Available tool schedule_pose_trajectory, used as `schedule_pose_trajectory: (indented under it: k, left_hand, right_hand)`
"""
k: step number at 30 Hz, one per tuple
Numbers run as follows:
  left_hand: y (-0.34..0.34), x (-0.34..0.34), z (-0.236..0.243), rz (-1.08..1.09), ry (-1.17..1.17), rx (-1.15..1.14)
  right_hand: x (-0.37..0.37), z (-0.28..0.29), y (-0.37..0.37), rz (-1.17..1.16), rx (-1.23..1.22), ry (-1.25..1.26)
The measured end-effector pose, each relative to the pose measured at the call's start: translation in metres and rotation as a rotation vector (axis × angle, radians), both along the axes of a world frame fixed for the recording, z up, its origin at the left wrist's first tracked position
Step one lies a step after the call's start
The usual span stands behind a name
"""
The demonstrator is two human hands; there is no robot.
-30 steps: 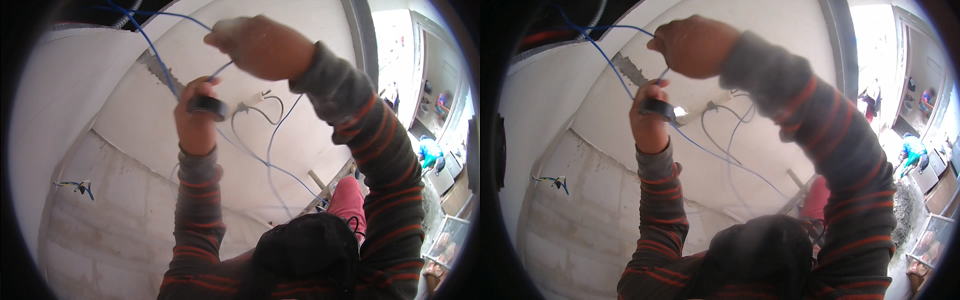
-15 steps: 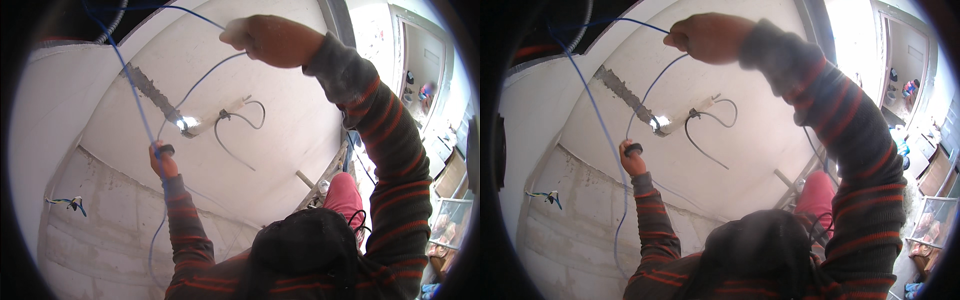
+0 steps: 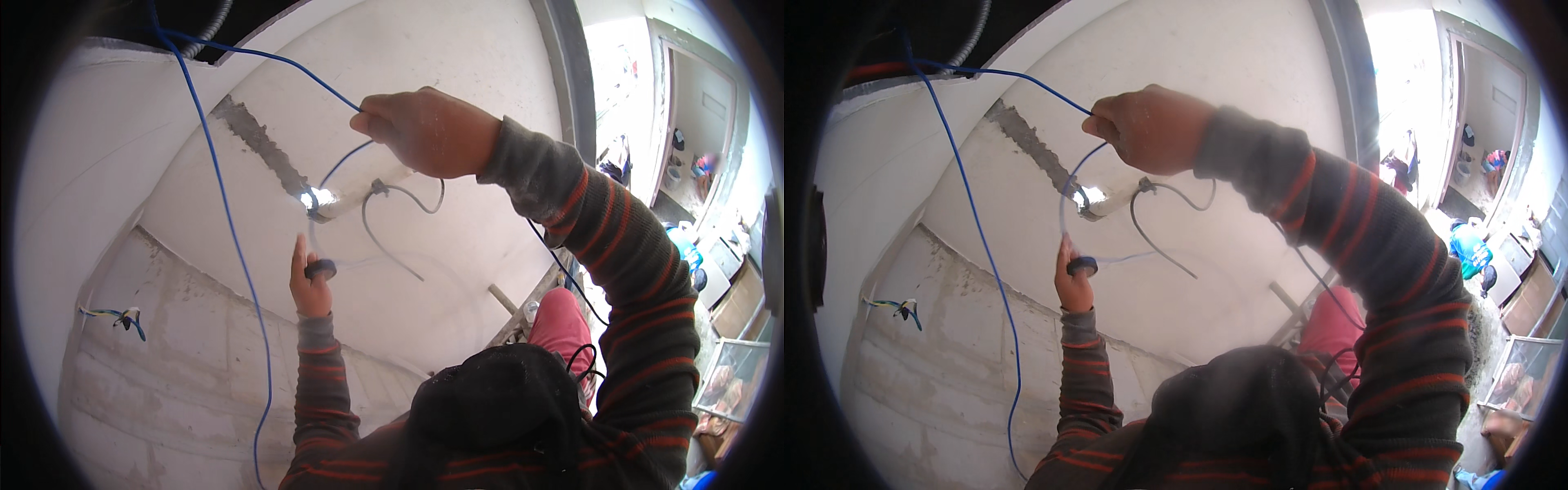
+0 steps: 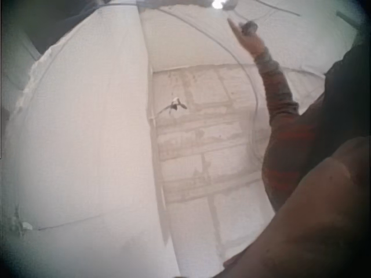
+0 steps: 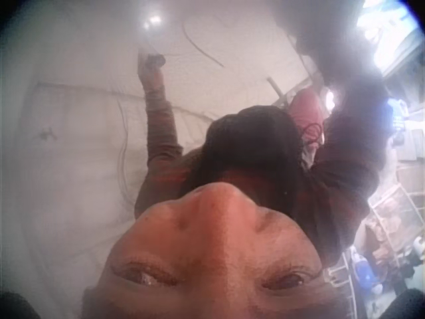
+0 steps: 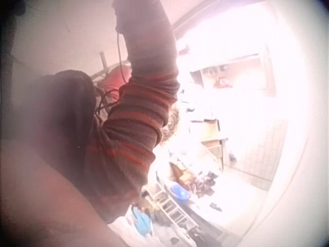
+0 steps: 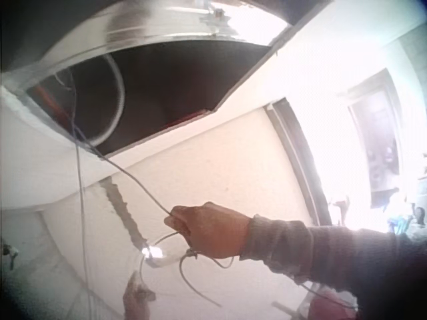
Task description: The person strips the insulation from blue electrical wires using pliers, twists the exposed copper strands together, and secures the connection with electrical tape. The person repeats this process for multiple wire pairs.
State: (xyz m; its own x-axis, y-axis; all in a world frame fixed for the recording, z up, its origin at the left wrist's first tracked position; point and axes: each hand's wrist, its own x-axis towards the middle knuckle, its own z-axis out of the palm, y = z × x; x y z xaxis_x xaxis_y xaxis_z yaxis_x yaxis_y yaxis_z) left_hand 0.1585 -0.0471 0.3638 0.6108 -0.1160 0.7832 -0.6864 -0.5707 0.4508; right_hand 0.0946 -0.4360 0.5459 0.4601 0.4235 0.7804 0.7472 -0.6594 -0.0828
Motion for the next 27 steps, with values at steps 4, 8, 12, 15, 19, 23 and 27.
schedule_pose_trajectory:
  k: [4, 8, 12, 15, 19, 23, 27]
  left_hand:
    - [-0.076, -0.042, 0.087, -0.207, -0.212, -0.025]
    - [-0.138, -0.06, 0.13, -0.397, -0.004, 0.095]
    - [-0.164, -0.047, 0.132, -0.421, -0.217, 0.168]
    - [-0.155, -0.023, 0.137, -0.294, -0.292, -0.014]
    - [-0.128, 0.004, 0.145, -0.045, -0.27, -0.107]
    - [-0.111, 0.015, 0.133, 0.036, -0.156, -0.109]
    - [-0.107, 0.019, 0.103, 0.043, -0.235, 0.045]
  right_hand:
    - [0.002, -0.007, 0.012, 0.0, 0.018, 0.057]
    - [-0.006, -0.014, 0.014, 0.01, 0.023, 0.05]
    - [-0.017, -0.014, 0.001, -0.064, 0.033, -0.043]
    - [-0.032, 0.0, -0.014, -0.226, -0.074, -0.241]
    - [-0.062, 0.019, -0.03, -0.192, 0.036, 0.091]
    - [-0.064, 0.025, -0.031, -0.166, 0.107, 0.132]
    - [-0.045, 0.01, -0.021, 0.019, 0.313, 0.03]
